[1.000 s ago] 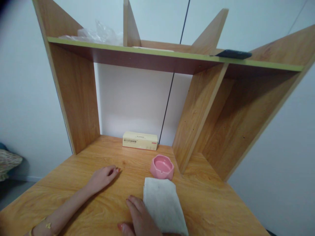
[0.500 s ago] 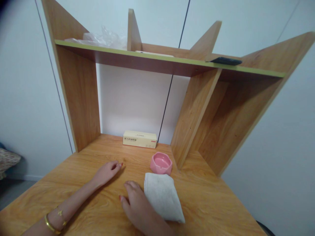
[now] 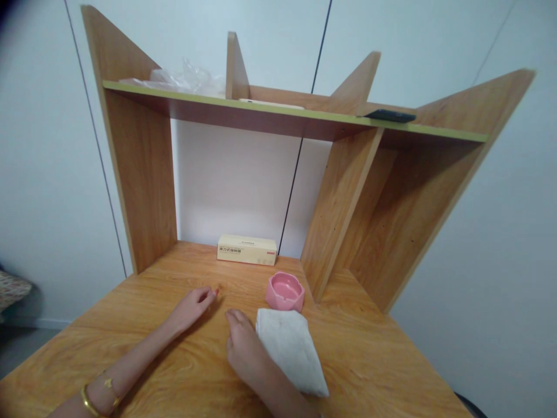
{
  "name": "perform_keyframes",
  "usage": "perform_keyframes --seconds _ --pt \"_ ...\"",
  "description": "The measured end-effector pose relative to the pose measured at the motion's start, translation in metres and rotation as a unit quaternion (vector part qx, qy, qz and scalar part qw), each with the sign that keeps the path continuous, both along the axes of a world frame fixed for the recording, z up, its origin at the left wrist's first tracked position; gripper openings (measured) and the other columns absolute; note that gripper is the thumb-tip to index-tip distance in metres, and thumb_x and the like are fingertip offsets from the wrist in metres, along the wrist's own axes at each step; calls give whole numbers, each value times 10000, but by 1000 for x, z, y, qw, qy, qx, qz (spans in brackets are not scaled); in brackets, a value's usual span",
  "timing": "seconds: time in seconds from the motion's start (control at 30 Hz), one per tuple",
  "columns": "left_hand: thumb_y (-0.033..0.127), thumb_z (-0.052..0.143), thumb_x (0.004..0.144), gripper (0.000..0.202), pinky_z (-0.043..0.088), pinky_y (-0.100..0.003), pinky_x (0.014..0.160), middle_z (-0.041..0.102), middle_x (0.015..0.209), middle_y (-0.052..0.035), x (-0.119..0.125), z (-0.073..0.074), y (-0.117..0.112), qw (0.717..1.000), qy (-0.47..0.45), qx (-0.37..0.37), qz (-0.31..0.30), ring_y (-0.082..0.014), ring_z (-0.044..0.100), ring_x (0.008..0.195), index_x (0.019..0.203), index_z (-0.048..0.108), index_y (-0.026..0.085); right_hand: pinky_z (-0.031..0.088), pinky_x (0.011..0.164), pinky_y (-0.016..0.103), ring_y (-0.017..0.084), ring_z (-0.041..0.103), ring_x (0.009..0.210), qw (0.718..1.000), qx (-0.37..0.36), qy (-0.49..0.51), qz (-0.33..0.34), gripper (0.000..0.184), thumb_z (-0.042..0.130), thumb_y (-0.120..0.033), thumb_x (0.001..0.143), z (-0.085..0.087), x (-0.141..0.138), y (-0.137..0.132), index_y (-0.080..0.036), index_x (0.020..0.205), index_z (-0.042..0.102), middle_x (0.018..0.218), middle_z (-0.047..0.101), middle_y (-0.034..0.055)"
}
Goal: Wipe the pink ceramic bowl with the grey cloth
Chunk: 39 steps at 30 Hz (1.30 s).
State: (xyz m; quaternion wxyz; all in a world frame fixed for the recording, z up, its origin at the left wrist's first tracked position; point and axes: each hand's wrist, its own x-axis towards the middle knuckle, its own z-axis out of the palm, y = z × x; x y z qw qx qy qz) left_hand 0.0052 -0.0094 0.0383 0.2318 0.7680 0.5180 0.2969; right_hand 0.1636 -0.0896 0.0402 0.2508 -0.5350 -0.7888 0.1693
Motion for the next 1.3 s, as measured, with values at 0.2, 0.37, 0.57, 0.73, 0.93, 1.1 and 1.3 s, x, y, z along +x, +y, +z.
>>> perform_keyframes --seconds 0.2,0.37,0.57,0.73,0.93,1.1,1.3 --pt "438 289 820 409 304 -222 500 469 522 19 -1 -3 4 1000 -20 -5 2 -134 462 537 540 439 182 250 1046 307 146 315 1237 1000 -16 12 11 573 318 17 703 -16 2 -5 -81 1261 400 1307 420 102" --pt "441 298 805 389 309 -226 505 473 534 18 -2 -3 6 999 -27 -18 4 -137 460 549 549 436 183 234 1053 315 151 283 1253 999 -39 10 16 594 330 16 695 -18 2 -9 -73 1281 370 1346 368 103" --pt "448 305 796 374 309 -222 510 451 538 22 -2 -4 6 999 -25 -32 5 -133 447 554 548 409 189 222 1054 315 156 257 1264 997 -76 -9 28 671 330 54 625 -12 1 -8 -37 1289 344 1366 327 122" --pt "434 315 794 349 324 -225 529 479 564 15 -2 -3 5 999 -20 -38 5 -140 469 571 572 424 188 214 1055 340 187 235 1273 994 -108 -17 30 699 356 50 606 -6 1 -4 -35 1299 327 1375 299 133" --pt "442 308 801 350 327 -226 527 457 547 19 -2 -2 4 999 -15 -38 2 -143 475 560 564 386 197 237 1046 340 194 244 1261 990 -129 -53 8 675 310 88 661 -37 -4 13 -126 1300 353 1368 306 89" --pt "449 288 808 351 333 -222 538 449 555 20 -1 -6 5 999 -18 -39 1 -146 480 569 568 362 203 328 1001 352 231 350 1210 998 -8 -54 16 606 379 74 697 -92 0 29 -162 1252 438 1295 425 89" --pt "446 295 808 344 332 -213 533 458 552 23 -1 -12 7 999 -20 -45 6 -143 478 562 575 371 204 395 956 313 204 437 1152 991 102 -85 27 547 354 50 759 -106 7 30 -189 1242 448 1241 491 74"
